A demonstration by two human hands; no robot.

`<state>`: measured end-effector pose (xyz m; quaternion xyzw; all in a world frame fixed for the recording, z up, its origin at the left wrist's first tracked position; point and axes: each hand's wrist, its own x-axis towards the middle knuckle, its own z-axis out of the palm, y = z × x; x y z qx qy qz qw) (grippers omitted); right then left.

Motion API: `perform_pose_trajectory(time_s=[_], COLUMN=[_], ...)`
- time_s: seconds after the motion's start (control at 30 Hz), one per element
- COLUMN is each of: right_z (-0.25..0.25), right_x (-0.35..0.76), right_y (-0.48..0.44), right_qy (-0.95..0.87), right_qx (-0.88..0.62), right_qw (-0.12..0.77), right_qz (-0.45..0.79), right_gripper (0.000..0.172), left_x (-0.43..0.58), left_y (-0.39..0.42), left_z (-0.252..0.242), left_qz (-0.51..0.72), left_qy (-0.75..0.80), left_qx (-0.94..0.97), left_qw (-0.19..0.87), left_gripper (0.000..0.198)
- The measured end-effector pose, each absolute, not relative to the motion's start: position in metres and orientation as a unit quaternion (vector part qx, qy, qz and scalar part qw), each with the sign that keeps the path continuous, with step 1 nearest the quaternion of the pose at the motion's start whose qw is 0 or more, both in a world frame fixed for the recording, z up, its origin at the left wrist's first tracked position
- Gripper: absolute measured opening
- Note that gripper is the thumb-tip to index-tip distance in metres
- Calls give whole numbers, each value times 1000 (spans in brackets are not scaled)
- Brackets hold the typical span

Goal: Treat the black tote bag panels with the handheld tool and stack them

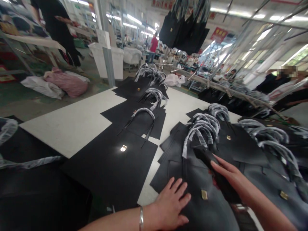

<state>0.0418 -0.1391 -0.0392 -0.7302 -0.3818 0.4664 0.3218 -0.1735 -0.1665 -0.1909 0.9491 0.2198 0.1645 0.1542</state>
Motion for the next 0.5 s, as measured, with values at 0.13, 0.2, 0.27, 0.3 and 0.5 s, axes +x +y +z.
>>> perform_pose_trajectory(time_s=[0.13,0.2,0.27,0.3,0.5], right_z=[-33,-42,-54,-60,-84], right_x=[76,82,85,86,99], right_y=[-187,-206,-220,-225,-230], right_qy=[-312,-288,-276,-272,-226], right_qx=[-771,-776,-769,-763,-755], right_qw=[274,267,276,284,314], right_qz=[484,492,506,513,529], right_gripper=[64,62,61,61,43], left_x=[-171,-159,-145,-139,-127], left_y=[-164,-163,-164,-164,-165], left_z=[-180,-176,-176,-177,-194], left_qz=[138,138,161,175,172], left_qy=[227,258,270,262,198], left_qx=[954,945,935,933,938], left_qw=[138,144,163,173,225], left_gripper=[53,42,45,51,63])
